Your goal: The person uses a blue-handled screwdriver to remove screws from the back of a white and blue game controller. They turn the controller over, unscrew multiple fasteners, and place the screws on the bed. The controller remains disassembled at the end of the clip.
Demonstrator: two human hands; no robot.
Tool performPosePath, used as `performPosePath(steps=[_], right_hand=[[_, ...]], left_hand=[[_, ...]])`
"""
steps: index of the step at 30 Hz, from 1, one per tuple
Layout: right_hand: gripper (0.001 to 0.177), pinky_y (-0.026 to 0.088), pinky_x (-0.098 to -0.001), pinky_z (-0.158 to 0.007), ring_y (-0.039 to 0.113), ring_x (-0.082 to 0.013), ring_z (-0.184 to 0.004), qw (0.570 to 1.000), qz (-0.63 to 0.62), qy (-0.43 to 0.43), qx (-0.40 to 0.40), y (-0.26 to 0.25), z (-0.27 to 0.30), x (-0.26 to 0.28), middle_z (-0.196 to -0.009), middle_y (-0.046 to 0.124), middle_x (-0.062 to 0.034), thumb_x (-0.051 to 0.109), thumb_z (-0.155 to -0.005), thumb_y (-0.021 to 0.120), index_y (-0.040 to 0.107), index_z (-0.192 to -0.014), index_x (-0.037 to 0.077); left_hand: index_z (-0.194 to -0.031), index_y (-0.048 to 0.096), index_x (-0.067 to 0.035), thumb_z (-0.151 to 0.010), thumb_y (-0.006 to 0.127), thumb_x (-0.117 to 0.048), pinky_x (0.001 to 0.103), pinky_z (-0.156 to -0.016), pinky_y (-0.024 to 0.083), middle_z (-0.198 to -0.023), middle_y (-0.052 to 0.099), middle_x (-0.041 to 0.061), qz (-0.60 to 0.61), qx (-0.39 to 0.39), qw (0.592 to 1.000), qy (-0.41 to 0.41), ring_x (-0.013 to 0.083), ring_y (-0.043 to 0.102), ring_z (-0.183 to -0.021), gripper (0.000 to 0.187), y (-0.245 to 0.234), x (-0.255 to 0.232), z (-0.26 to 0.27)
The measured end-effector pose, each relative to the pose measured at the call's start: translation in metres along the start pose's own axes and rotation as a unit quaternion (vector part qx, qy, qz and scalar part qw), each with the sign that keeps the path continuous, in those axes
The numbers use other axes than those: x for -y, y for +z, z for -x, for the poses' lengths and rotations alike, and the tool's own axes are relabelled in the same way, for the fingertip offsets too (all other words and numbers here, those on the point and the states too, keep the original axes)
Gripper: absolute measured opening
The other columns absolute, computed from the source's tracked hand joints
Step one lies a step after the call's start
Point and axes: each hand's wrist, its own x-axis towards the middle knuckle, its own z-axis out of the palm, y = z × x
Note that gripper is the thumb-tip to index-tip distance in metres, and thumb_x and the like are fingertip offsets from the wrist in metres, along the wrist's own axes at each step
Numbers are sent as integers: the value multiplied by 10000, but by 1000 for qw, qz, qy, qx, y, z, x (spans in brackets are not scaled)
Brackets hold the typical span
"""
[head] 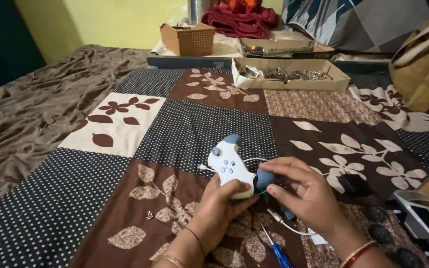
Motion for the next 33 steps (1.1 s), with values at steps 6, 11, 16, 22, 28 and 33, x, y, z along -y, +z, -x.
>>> performPosePath(steps=[6, 11, 16, 22, 28, 33], right_hand=[[351, 547, -297, -967, 679, -182, -1154, 998, 55, -30, -23, 4, 0, 2, -1220, 695, -85, 2, -822, 745, 748, -1172, 31], [377, 494, -327, -1032, 673, -198, -1196, 984, 158, -83, -17, 11, 0, 8, -1222, 737, -77, 48, -783, 779, 744, -1158, 55], [356, 530, -326, -996, 695, -184, -1135, 984, 162, -57, -53, 11, -3, 5, -1168, 755, -64, 146, -785, 820, 763, -1128, 70], [312, 542, -328, -976, 723, -177, -1113, 978, 196, -50, -54, 7, -3, 4, -1134, 786, -48, 195, -831, 800, 787, -1128, 104], [456, 528, -337, -968, 709, -192, -1112, 970, 233, -49, -44, 8, -1, 7, -1167, 769, -51, 211, -728, 853, 770, -1168, 127], [436, 531, -337, -963, 706, -193, -1106, 966, 244, -62, -58, 7, 1, 5, -1166, 762, -63, 198, -737, 852, 776, -1158, 115]], left_hand=[[-1265, 486, -39, -800, 641, -70, 424, -959, 603, -1157, 628, 118, 1, 7, 1000, 22, 235, 652, -1070, 491, 0, -1, -1], [-1275, 474, -35, -800, 636, -64, 407, -951, 602, -1155, 642, 117, 0, 9, 1000, 25, 244, 669, -1076, 502, 3, -3, 2], [-1289, 448, -60, -818, 635, -80, 399, -958, 592, -1164, 632, 111, -21, -2, 1000, 9, 236, 668, -1084, 507, 3, -5, 3], [-1292, 457, -58, -817, 642, -81, 403, -955, 607, -1159, 630, 102, -27, 1, 999, 22, 230, 661, -1074, 511, 3, -2, 3], [-1282, 455, -49, -826, 651, -96, 394, -966, 617, -1176, 631, 107, -10, -12, 1000, 21, 223, 667, -1088, 498, 0, 0, -2], [-1254, 486, -38, -830, 661, -115, 380, -951, 617, -1168, 638, 118, -9, -9, 1000, 17, 227, 670, -1077, 465, -2, 5, -4]])
